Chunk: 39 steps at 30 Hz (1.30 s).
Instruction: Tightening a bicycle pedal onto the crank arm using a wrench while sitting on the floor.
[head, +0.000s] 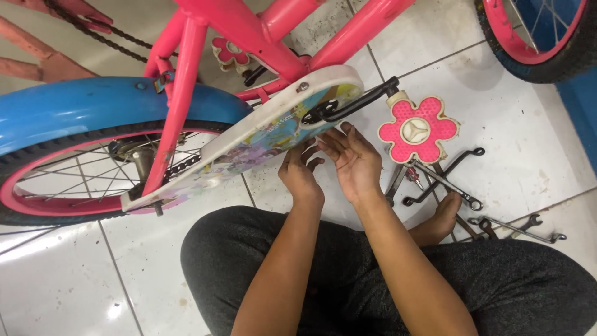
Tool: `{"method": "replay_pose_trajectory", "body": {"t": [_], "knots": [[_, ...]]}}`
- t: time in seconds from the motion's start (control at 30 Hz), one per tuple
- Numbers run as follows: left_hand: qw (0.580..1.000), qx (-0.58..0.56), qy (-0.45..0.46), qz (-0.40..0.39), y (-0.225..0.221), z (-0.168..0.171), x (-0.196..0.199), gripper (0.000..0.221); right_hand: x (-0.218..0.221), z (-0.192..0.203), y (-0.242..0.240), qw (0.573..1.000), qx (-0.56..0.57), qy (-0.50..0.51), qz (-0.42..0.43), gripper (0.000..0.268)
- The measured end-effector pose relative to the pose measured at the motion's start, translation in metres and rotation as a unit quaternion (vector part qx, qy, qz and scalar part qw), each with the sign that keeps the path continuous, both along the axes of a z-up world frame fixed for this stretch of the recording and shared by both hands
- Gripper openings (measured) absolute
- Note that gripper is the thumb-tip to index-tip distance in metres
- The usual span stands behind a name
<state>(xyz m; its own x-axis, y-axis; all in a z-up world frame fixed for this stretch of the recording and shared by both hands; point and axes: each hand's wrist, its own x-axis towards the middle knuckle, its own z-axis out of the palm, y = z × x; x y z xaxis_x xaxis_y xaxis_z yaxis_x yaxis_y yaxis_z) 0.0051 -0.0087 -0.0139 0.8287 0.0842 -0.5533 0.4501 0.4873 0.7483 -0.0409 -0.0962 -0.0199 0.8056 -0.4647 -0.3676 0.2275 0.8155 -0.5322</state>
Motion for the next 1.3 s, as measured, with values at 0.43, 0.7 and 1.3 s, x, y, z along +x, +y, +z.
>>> {"method": "replay_pose_trajectory", "body": {"t": [0.43, 0.7, 1.3], "knots": [[1.000, 0.012, 0.007, -0.016, -0.009, 0.002, 0.003, 0.025, 0.006, -0.003, -0.021, 0.996, 0.041, -0.029, 0.078, 0.014], [0.993, 0.030, -0.057, -0.099, -0.013, -0.010, 0.001, 0.024, 0.002, 0.006, -0.033, 0.991, -0.064, 0.023, 0.117, 0.019], [0.967, 0.153, -0.041, -0.198, -0.012, 0.018, -0.017, 0.034, -0.015, 0.016, -0.016, 0.844, -0.469, 0.229, 0.124, 0.021]]}}
